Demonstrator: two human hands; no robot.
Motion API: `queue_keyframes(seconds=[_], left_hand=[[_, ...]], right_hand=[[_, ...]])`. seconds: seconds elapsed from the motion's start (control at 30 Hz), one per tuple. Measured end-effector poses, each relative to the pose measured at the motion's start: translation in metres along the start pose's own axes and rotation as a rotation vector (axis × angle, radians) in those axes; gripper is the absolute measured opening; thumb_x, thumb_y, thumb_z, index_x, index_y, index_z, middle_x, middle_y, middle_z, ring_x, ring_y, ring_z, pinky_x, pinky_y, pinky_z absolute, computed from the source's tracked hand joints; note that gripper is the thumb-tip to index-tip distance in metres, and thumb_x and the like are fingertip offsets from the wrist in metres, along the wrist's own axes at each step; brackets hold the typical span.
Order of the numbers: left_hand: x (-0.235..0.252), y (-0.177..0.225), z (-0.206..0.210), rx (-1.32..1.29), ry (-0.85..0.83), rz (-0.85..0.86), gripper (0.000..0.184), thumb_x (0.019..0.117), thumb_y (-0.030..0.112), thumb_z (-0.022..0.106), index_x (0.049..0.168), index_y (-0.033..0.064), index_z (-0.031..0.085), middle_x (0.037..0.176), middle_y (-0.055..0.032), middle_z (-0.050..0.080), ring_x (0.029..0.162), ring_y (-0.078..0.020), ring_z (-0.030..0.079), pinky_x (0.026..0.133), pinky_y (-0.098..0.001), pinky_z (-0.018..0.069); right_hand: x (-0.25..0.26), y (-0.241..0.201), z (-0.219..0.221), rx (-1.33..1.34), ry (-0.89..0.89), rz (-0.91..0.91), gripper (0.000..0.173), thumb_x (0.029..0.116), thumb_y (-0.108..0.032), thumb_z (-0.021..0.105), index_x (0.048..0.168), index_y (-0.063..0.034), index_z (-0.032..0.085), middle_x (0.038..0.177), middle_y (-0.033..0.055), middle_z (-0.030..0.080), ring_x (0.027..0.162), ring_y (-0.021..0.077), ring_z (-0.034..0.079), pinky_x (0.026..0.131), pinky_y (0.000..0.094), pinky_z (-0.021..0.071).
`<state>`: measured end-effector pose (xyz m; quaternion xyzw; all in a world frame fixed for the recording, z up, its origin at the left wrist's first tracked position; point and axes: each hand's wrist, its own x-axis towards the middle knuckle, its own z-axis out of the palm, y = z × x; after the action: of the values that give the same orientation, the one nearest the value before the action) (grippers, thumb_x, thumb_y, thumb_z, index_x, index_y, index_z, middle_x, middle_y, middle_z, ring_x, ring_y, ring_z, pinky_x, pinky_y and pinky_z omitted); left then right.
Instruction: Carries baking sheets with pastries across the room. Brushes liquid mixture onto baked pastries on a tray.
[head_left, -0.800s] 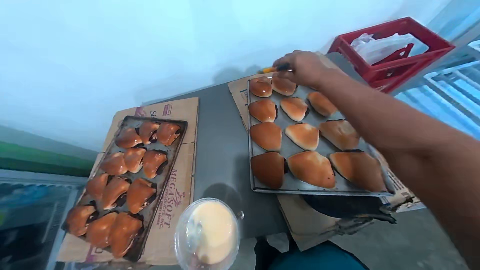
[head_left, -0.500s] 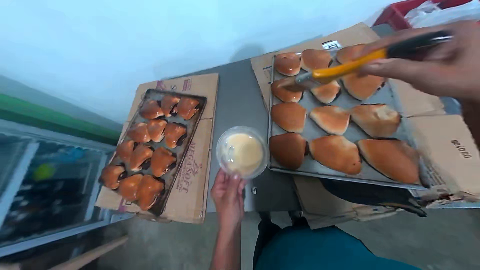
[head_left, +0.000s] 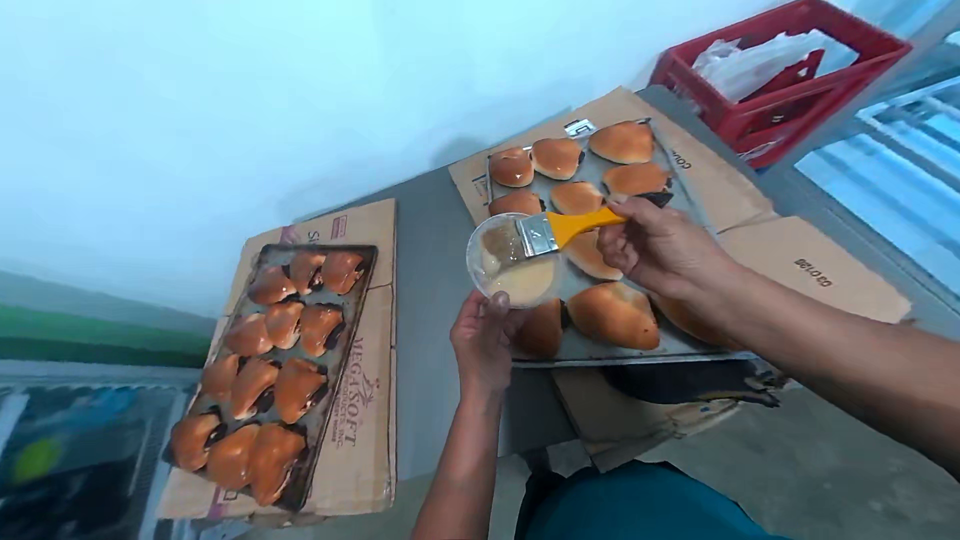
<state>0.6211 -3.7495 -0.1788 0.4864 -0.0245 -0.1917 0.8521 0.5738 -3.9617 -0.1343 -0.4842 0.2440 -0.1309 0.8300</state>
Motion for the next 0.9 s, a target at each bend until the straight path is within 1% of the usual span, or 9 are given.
queue_keyframes(seconds=[0.1,0.2,0.33,0.4,0.47,0.53,0.6,0.73,0.9], left_hand=[[0.01,0.009,0.011,-0.068,0.06,-0.082,0.023,0.1061,0.007,0.042,0.119,-0.0065,0.056,0.097,-0.016,0.071,0.082,-0.0251,0.074,0.08,-0.0406,0.0636],[0.019,0.022,0.015,-0.119,0.106,-0.11,0.027,0.1098,0.011,0.036,0.115,-0.0046,0.056,0.094,-0.0156,0.071,0.079,-0.0249,0.074,0.077,-0.0383,0.0641],[0.019,0.037,0.004,-0.189,0.129,-0.056,0.028,0.1079,0.011,0.037,0.105,-0.0028,0.061,0.092,-0.0153,0.072,0.081,-0.0272,0.075,0.078,-0.041,0.0646],[0.008,0.041,-0.007,-0.214,0.109,-0.015,0.028,0.106,0.012,0.039,0.105,-0.0025,0.063,0.096,-0.0168,0.074,0.084,-0.0283,0.076,0.08,-0.0431,0.0646],[-0.009,0.045,-0.018,-0.224,0.107,0.013,0.025,0.1041,0.014,0.046,0.106,-0.0014,0.065,0.098,-0.0178,0.075,0.086,-0.0287,0.076,0.08,-0.0439,0.0649],[-0.029,0.05,-0.033,-0.233,0.119,0.013,0.022,0.0996,0.018,0.06,0.11,-0.0001,0.067,0.1,-0.0183,0.075,0.088,-0.029,0.076,0.08,-0.0444,0.0648],[-0.048,0.056,-0.049,-0.24,0.132,-0.001,0.026,0.0961,0.02,0.067,0.114,0.0011,0.066,0.103,-0.019,0.075,0.09,-0.0295,0.076,0.081,-0.0445,0.0647],[-0.082,0.063,-0.076,-0.278,0.138,0.023,0.029,0.0904,0.023,0.075,0.111,0.0037,0.071,0.106,-0.0185,0.076,0.093,-0.0292,0.076,0.084,-0.0441,0.064],[-0.106,0.067,-0.082,-0.335,0.142,0.076,0.032,0.0887,0.024,0.077,0.113,0.004,0.072,0.109,-0.0183,0.075,0.097,-0.0281,0.076,0.086,-0.0418,0.0633]], right_hand=[[0.001,0.002,-0.013,0.196,0.119,0.158,0.031,0.1078,-0.032,0.048,0.085,-0.0147,0.06,0.063,-0.0037,0.059,0.05,0.0021,0.054,0.048,0.0148,0.0468],[0.01,-0.008,-0.032,0.255,0.181,0.147,0.028,0.1082,-0.032,0.046,0.089,-0.0165,0.059,0.065,-0.0045,0.058,0.052,0.0021,0.056,0.051,0.0149,0.0488],[0.065,-0.041,-0.055,0.105,0.258,-0.155,0.023,0.1098,-0.033,0.043,0.098,-0.0179,0.056,0.067,-0.0085,0.061,0.055,0.0007,0.057,0.053,0.0157,0.0504],[0.104,-0.048,-0.063,-0.184,0.261,-0.407,0.023,0.1092,-0.027,0.046,0.098,-0.0111,0.058,0.07,-0.008,0.062,0.058,0.0016,0.059,0.058,0.019,0.0528],[0.136,-0.045,-0.073,-0.555,0.191,-0.598,0.028,0.1057,-0.023,0.053,0.107,0.0024,0.063,0.081,0.0007,0.064,0.069,0.0061,0.062,0.069,0.0272,0.056],[0.148,-0.041,-0.076,-0.729,0.111,-0.602,0.031,0.1044,-0.026,0.057,0.11,0.0029,0.065,0.083,0.0024,0.065,0.07,0.0058,0.061,0.071,0.0285,0.0555],[0.146,-0.048,-0.068,-0.609,0.086,-0.558,0.024,0.1044,-0.025,0.057,0.104,-0.0027,0.064,0.077,-0.0028,0.065,0.064,0.0044,0.062,0.065,0.0258,0.0564],[0.129,-0.072,-0.05,-0.339,0.041,-0.493,0.019,0.1075,-0.022,0.051,0.095,-0.0117,0.062,0.068,-0.0065,0.066,0.057,0.0046,0.062,0.057,0.0212,0.0551],[0.113,-0.057,-0.027,-0.465,-0.141,-0.492,0.017,0.1057,-0.019,0.055,0.093,-0.0122,0.064,0.069,-0.0082,0.066,0.059,0.0031,0.063,0.058,0.0206,0.0554]])
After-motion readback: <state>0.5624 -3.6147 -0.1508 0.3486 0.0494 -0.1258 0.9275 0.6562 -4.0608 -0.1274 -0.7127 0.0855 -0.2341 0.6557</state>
